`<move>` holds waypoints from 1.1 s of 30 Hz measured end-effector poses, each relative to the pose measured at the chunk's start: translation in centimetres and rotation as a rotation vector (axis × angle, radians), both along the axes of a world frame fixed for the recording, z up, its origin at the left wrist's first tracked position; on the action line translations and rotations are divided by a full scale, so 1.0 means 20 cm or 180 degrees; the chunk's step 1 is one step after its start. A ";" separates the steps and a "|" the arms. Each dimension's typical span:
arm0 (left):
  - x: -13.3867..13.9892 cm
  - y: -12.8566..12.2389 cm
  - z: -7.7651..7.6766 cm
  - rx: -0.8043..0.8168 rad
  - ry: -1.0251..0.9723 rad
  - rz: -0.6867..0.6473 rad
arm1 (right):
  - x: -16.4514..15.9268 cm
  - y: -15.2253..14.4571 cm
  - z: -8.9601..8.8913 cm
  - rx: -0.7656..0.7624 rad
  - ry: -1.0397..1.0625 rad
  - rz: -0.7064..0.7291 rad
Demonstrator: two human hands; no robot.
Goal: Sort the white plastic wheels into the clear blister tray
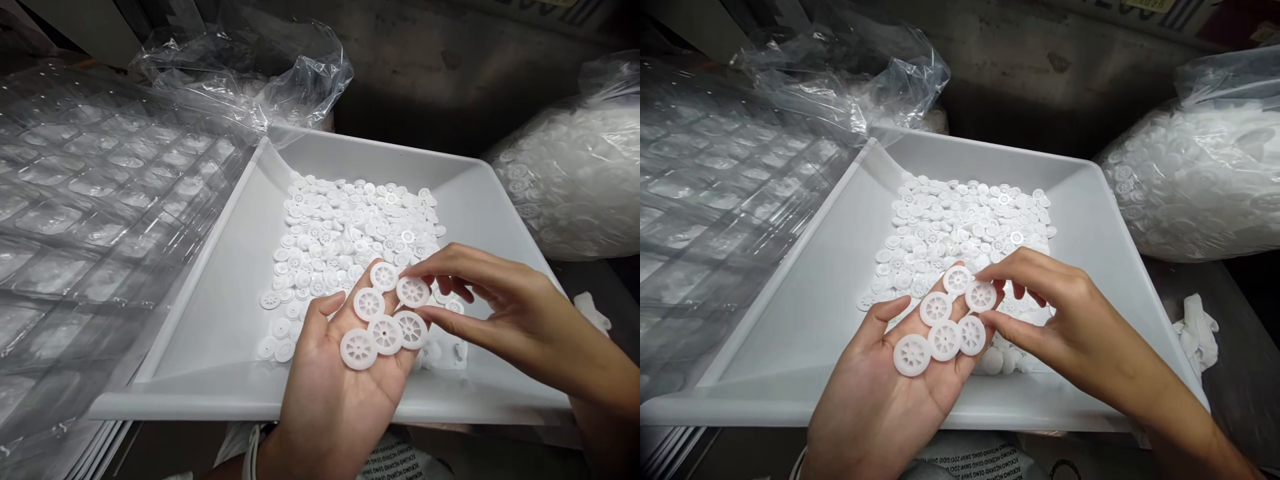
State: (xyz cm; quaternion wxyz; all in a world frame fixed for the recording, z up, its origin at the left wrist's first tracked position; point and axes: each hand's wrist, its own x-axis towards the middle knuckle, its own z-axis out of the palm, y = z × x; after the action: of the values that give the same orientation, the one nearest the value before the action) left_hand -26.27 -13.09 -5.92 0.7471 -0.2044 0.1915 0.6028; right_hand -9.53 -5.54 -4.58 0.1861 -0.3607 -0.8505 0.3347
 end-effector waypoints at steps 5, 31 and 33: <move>0.00 0.01 0.01 -0.0136 0.0108 -0.0019 | 0.03 0.01 0.01 -0.0284 0.0040 -0.0021; -0.01 0.04 0.00 -0.0418 0.0031 -0.0134 | 0.03 -0.01 -0.08 -0.1769 -0.0038 -0.0098; -0.01 0.04 0.00 -0.0429 0.0008 -0.0122 | 0.03 -0.01 -0.08 -0.1882 -0.0008 -0.0006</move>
State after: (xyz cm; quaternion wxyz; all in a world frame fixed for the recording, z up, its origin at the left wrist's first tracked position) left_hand -26.46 -12.37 -5.84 0.7428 -0.2498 0.2364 0.5744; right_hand -8.86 -5.75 -6.14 0.0722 -0.4004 -0.7160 0.5673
